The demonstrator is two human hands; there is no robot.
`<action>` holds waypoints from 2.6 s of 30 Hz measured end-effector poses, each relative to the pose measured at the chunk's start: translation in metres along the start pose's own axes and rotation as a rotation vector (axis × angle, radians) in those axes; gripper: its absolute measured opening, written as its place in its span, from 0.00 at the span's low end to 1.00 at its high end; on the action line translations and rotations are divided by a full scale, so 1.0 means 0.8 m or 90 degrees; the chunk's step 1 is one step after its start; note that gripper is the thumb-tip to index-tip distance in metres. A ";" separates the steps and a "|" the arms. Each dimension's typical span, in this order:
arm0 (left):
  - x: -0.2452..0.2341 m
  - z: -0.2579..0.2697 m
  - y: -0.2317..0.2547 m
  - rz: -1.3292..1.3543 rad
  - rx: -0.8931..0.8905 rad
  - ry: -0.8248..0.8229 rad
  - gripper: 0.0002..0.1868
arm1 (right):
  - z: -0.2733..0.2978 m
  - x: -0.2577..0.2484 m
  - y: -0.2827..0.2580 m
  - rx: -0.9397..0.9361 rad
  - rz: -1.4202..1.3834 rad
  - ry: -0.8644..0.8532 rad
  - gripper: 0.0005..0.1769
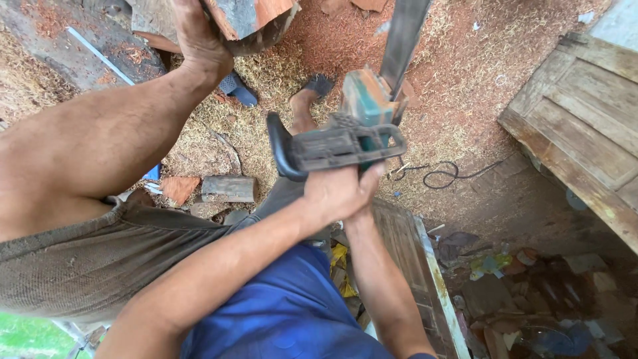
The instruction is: Cutting and measuring wood pieces using a hand-held chainsaw and a metal ruler.
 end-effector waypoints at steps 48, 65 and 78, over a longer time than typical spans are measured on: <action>-0.276 -0.273 -0.263 0.274 -0.136 0.073 0.44 | -0.021 -0.273 0.058 0.084 -0.473 0.431 0.22; -0.268 -0.296 -0.094 -0.395 -0.092 -0.013 0.28 | -0.032 -0.324 0.070 0.112 -0.537 0.400 0.25; -0.258 -0.287 -0.147 -0.593 0.158 0.125 0.12 | -0.040 -0.263 0.102 0.118 -0.502 0.445 0.21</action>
Point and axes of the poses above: each hand's wrist, its own z-axis away from the middle knuckle, its own x-axis out of the palm, y = z × x, the point moved 1 cm from there along -z, towards the middle knuckle, and after that the axes turned 6 degrees about y, right-handed, at the moved point
